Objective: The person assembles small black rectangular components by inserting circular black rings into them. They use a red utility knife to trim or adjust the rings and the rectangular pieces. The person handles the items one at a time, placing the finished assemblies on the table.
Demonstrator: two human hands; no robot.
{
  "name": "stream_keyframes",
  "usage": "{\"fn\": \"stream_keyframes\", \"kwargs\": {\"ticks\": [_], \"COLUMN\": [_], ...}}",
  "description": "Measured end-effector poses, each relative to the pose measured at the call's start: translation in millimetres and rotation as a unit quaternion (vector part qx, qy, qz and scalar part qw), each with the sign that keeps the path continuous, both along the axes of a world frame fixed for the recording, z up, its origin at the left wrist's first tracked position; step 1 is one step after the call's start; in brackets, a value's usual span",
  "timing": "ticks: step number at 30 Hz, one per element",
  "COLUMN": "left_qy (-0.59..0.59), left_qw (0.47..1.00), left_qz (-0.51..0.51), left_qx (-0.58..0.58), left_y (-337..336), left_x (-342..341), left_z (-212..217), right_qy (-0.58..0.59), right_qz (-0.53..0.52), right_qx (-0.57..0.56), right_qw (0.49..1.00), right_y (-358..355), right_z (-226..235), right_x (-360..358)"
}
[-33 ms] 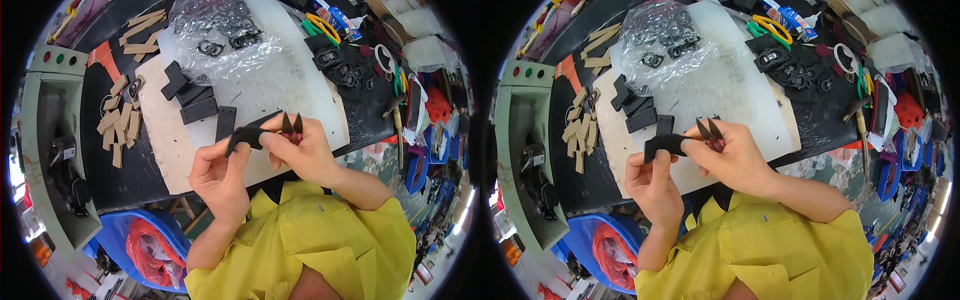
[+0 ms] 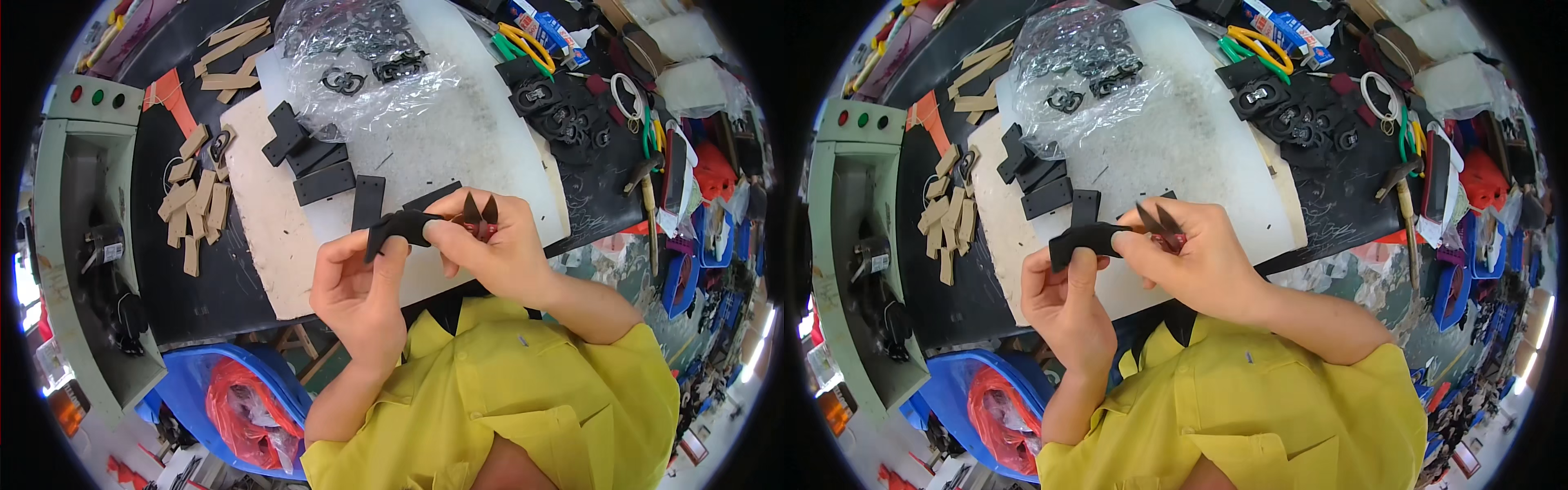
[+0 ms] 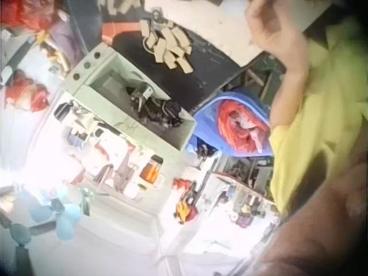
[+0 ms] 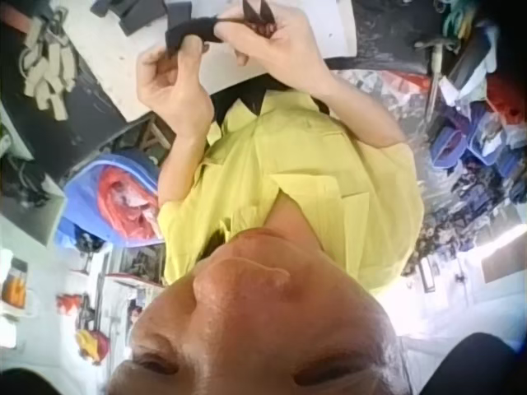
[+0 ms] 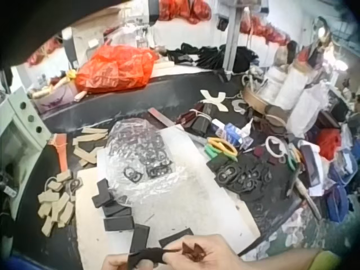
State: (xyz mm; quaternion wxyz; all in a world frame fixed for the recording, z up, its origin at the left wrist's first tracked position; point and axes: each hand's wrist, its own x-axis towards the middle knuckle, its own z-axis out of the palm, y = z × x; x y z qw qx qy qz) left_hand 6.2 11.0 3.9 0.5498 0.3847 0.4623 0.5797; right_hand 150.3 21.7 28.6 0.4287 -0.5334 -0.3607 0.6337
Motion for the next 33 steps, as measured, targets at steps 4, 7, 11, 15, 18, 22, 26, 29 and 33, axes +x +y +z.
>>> {"fn": "stream_keyframes", "kwargs": {"ticks": [4,7,11,15,18,22,26,29,33], "left_qy": [0.096,0.136,0.052,0.01,-0.024,-0.032,-0.032,-0.048,-0.021], "left_qw": [0.994,0.981,0.972,0.974,0.975,0.969,0.966,0.963,0.97], "left_qz": [-0.049,-0.124,-0.144,-0.086,-0.063,-0.075,-0.086,-0.11,-0.106], "left_qx": [0.008,-0.055,-0.178,-0.208,-0.213,-0.232,-0.242,-0.24,-0.217], "left_y": [-5.2,-8.0,0.2,3.7,1.5,1.7,0.3,0.4,-1.7], "left_x": [3.8,-13.9,-24.0,-31.8,-30.5,-28.9,-28.1,-30.7,-25.3], "left_z": [16.5,19.1,20.8,13.9,11.8,17.3,20.2,19.5,26.5], "right_qy": [-0.143,-0.224,-0.189,-0.386,-0.46,-0.467,-0.49,-0.493,-0.485], "right_qz": [0.034,0.079,0.148,0.142,0.162,0.124,0.137,0.155,0.163], "right_qx": [0.113,0.167,0.103,0.255,0.389,0.523,0.527,0.533,0.503], "right_qw": [0.983,0.957,0.965,0.875,0.782,0.702,0.681,0.67,0.696], "right_y": [-3.6,-6.8,-2.5,-4.0,-7.7,-9.0,-6.7,-5.8,-3.7], "right_z": [-1.9,1.9,5.9,11.7,18.6,3.5,5.9,7.4,8.6], "right_x": [10.3,20.3,29.1,38.9,37.3,37.9,38.1,42.6,44.3]}}
